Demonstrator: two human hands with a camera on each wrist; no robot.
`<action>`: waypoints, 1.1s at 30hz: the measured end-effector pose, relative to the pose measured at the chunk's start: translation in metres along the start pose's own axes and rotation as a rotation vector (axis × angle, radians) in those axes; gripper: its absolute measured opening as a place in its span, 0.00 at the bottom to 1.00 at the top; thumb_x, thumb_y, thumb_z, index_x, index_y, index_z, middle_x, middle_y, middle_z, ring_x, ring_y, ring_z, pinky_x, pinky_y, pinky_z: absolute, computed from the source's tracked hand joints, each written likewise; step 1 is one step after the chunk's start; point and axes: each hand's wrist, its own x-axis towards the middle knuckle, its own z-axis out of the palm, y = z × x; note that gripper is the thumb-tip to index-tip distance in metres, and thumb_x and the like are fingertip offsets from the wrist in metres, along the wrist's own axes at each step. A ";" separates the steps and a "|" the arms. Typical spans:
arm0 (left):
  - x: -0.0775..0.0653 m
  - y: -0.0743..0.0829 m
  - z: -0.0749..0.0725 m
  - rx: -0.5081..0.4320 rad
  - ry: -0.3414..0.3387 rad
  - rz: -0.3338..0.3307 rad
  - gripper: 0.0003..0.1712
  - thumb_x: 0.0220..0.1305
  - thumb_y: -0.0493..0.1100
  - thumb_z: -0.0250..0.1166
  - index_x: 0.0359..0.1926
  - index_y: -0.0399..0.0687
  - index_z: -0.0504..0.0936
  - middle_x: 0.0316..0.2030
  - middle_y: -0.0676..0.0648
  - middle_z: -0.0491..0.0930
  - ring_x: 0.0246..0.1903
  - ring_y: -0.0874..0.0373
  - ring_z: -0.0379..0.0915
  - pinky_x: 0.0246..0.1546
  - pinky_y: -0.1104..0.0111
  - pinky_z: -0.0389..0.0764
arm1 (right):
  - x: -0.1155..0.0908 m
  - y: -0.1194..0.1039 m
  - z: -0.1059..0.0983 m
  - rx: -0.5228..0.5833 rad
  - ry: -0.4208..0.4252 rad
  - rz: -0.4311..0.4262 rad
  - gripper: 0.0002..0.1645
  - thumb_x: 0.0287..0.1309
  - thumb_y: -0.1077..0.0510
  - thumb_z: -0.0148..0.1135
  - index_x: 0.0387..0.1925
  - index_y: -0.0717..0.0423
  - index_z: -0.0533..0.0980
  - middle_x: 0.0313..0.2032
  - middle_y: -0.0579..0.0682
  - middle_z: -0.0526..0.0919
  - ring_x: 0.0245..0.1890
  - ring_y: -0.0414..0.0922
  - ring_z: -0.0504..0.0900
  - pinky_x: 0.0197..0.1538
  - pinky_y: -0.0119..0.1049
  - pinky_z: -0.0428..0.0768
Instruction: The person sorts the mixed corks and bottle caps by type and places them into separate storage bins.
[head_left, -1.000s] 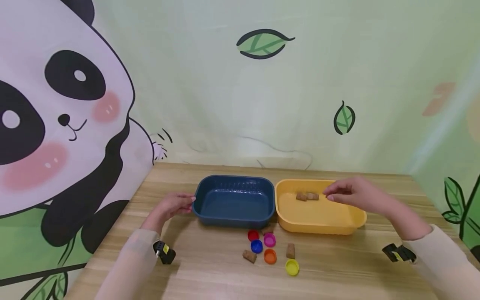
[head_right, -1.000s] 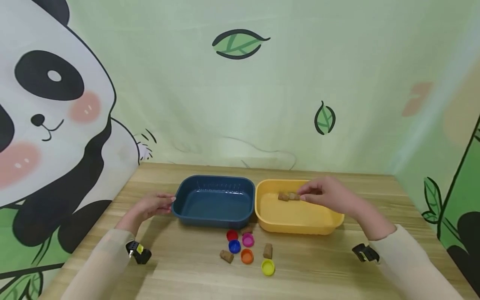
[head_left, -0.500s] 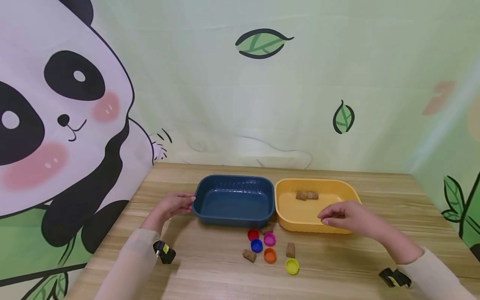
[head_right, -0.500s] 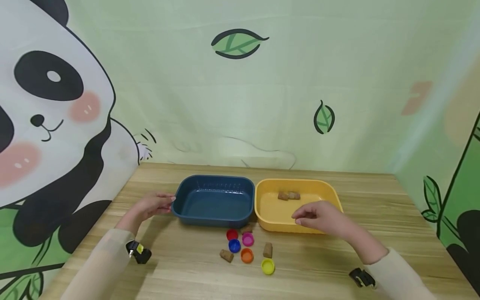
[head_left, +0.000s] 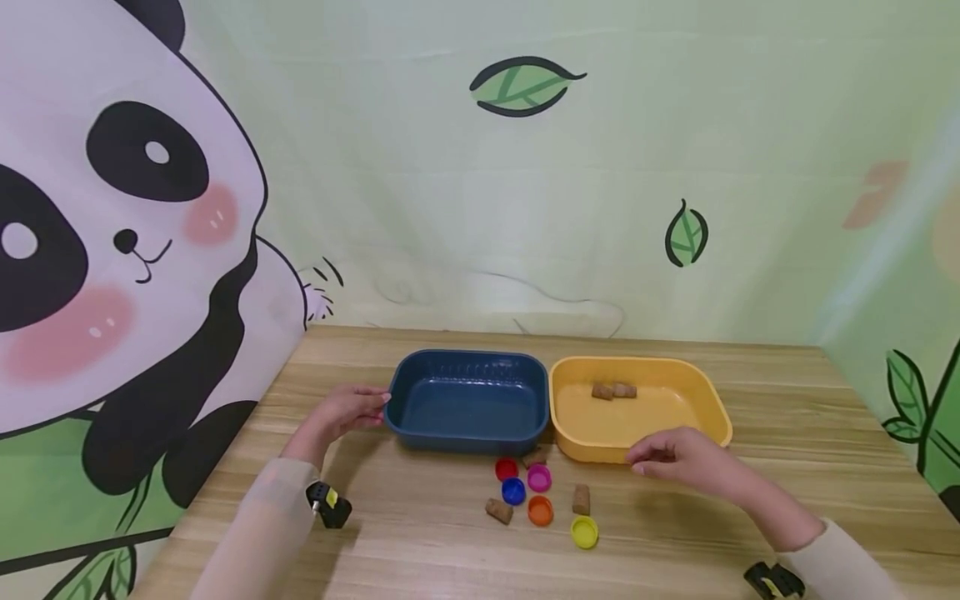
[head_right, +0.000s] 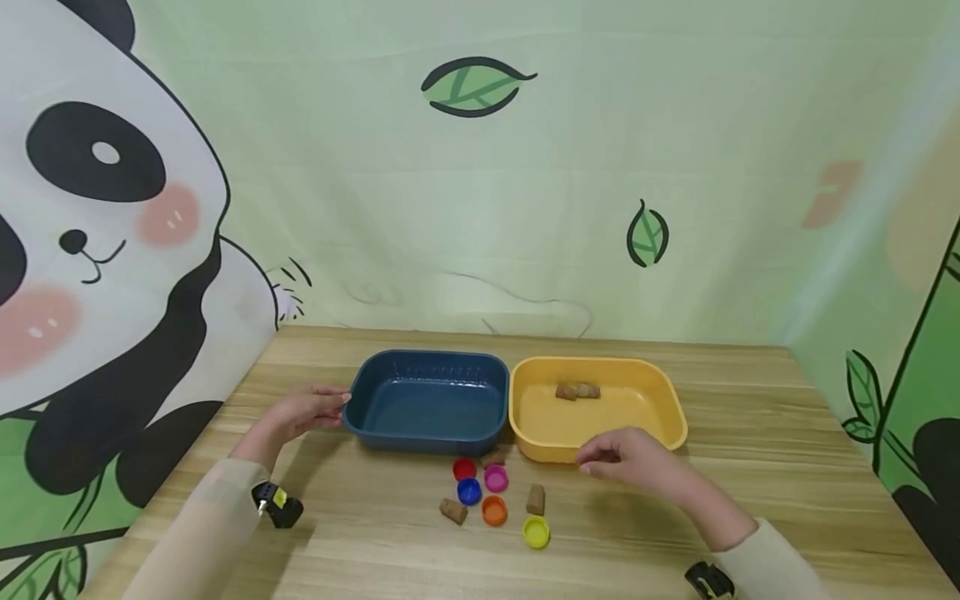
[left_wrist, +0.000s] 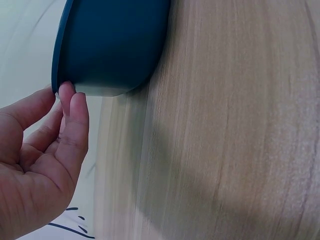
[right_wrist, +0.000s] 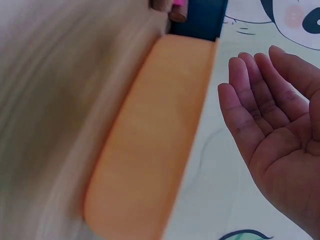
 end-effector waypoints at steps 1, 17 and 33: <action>0.000 0.000 0.000 0.000 -0.002 0.001 0.27 0.77 0.37 0.56 0.65 0.17 0.68 0.27 0.56 0.83 0.28 0.68 0.79 0.35 0.77 0.86 | 0.000 0.001 0.002 0.004 -0.012 0.007 0.14 0.67 0.59 0.65 0.46 0.69 0.84 0.42 0.62 0.89 0.36 0.22 0.77 0.39 0.24 0.82; 0.000 0.000 0.001 -0.018 -0.002 0.001 0.27 0.77 0.37 0.56 0.66 0.17 0.67 0.26 0.56 0.82 0.27 0.68 0.78 0.33 0.78 0.85 | 0.003 0.015 0.044 -0.018 -0.162 0.006 0.15 0.59 0.63 0.70 0.47 0.67 0.84 0.41 0.55 0.90 0.35 0.27 0.81 0.39 0.25 0.84; -0.001 0.000 0.000 -0.004 0.005 -0.009 0.27 0.77 0.39 0.57 0.65 0.19 0.69 0.28 0.55 0.84 0.29 0.67 0.80 0.35 0.77 0.87 | 0.010 0.020 0.060 -0.028 -0.197 -0.029 0.19 0.55 0.61 0.74 0.48 0.66 0.84 0.43 0.56 0.89 0.38 0.32 0.83 0.43 0.25 0.85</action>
